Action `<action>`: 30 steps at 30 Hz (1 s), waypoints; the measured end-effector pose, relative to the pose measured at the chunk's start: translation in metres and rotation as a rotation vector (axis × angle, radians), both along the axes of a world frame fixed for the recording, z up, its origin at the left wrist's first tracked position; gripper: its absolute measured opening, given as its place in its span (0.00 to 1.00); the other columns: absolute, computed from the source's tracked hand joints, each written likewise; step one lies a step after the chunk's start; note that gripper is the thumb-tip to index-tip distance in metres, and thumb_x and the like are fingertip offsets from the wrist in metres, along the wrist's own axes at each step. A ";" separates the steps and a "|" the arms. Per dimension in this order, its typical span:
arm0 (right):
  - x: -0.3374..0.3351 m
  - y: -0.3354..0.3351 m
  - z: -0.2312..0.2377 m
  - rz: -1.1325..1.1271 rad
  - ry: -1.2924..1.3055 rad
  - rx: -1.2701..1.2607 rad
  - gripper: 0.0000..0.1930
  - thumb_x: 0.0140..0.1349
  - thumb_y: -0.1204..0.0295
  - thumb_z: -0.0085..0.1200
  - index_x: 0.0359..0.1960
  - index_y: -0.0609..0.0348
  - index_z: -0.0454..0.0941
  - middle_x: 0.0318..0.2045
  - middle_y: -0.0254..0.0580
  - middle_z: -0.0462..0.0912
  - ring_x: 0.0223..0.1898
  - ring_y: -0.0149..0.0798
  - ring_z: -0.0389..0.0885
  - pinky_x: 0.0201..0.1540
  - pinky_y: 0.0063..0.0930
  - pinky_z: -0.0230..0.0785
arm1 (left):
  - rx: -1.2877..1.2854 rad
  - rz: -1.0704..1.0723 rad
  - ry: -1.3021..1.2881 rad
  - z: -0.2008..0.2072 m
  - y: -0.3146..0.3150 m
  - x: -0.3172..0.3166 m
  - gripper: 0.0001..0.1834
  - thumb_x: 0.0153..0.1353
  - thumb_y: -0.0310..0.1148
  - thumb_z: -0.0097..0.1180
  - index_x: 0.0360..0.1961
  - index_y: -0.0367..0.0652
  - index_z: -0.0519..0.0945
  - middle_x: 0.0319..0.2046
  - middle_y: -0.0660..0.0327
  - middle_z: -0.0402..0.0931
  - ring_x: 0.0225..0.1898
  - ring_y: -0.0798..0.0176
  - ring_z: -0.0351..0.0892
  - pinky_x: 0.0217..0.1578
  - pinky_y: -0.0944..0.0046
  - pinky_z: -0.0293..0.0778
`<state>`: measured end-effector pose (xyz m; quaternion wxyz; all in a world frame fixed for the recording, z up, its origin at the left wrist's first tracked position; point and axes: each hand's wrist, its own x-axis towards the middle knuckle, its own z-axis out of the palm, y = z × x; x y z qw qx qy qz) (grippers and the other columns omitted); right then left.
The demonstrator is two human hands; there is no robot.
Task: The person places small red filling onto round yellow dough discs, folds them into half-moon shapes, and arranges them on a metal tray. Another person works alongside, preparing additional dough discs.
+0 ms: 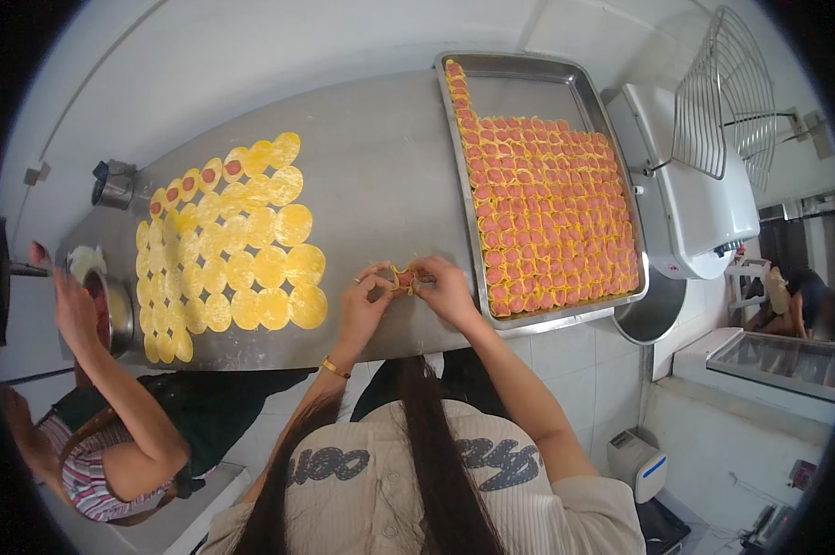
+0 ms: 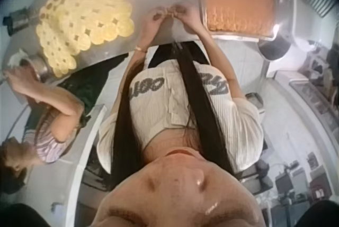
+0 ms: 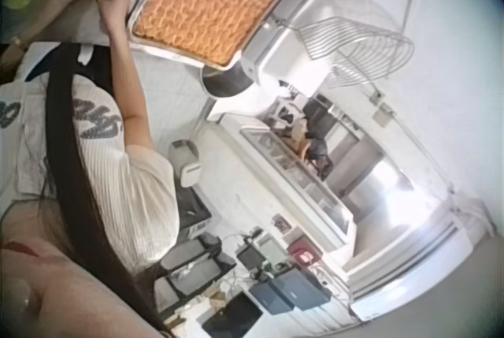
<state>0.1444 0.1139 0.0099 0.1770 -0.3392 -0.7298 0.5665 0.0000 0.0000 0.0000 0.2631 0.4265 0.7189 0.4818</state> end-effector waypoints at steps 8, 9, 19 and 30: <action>0.007 -0.009 -0.016 0.021 -0.016 0.060 0.19 0.44 0.87 0.54 0.41 0.64 0.77 0.38 0.48 0.80 0.42 0.46 0.81 0.44 0.32 0.75 | 0.034 -0.077 -0.013 -0.015 -0.008 0.013 0.09 0.47 0.17 0.60 0.30 0.38 0.75 0.40 0.56 0.80 0.37 0.58 0.82 0.35 0.65 0.77; 0.006 -0.009 -0.016 0.061 -0.005 0.129 0.18 0.44 0.87 0.53 0.40 0.64 0.78 0.37 0.48 0.80 0.41 0.47 0.81 0.43 0.33 0.75 | -0.021 -0.072 -0.066 -0.017 -0.008 0.012 0.10 0.48 0.18 0.62 0.31 0.37 0.75 0.40 0.56 0.80 0.37 0.59 0.82 0.36 0.65 0.78; 0.004 0.003 -0.008 0.154 -0.048 0.377 0.15 0.44 0.83 0.54 0.36 0.61 0.78 0.35 0.48 0.79 0.39 0.55 0.78 0.41 0.39 0.72 | -0.145 -0.101 0.090 -0.013 0.001 0.011 0.19 0.44 0.25 0.69 0.40 0.38 0.78 0.35 0.53 0.81 0.35 0.58 0.83 0.36 0.63 0.78; 0.007 -0.003 -0.011 0.106 -0.124 0.302 0.14 0.45 0.81 0.57 0.37 0.59 0.78 0.34 0.49 0.77 0.37 0.56 0.77 0.39 0.42 0.71 | -0.200 -0.274 0.176 -0.008 0.013 0.010 0.20 0.42 0.32 0.71 0.36 0.40 0.76 0.23 0.56 0.79 0.25 0.54 0.80 0.27 0.58 0.73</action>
